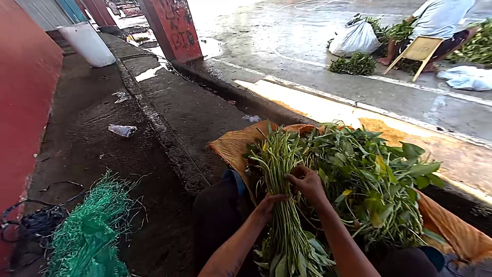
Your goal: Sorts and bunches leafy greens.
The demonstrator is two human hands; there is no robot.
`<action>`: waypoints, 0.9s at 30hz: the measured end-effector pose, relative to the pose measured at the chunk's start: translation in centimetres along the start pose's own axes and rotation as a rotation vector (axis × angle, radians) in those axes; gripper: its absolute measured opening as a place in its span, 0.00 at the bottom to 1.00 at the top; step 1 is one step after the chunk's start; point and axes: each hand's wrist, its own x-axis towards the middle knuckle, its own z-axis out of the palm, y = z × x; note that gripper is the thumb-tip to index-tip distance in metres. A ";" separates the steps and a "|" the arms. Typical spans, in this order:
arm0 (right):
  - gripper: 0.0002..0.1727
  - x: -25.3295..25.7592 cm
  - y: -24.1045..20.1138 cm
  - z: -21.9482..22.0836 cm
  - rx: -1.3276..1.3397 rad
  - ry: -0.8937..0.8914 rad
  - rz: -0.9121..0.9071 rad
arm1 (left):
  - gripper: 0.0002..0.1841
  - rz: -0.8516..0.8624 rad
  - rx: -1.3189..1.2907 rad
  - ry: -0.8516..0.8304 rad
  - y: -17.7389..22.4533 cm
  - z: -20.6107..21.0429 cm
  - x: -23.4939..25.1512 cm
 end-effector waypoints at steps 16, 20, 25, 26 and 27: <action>0.17 -1.4 -1.4 2.3 -0.029 -0.026 -0.280 | 0.15 -0.011 -0.019 0.030 0.3 0.5 -1.3; 0.11 -1.8 0.2 3.7 -0.021 0.146 -0.439 | 0.14 0.010 -0.032 -0.001 0.0 0.4 -1.4; 0.10 -2.1 0.5 3.8 -0.067 0.170 -0.483 | 0.11 0.003 -0.053 -0.006 0.3 0.8 -1.9; 0.11 -2.5 0.5 3.3 -0.019 0.132 -0.438 | 0.09 0.006 -0.050 -0.006 0.4 0.7 -1.8; 0.13 -2.9 0.7 2.8 0.034 0.116 -0.410 | 0.09 0.017 -0.053 -0.012 0.5 0.5 -1.7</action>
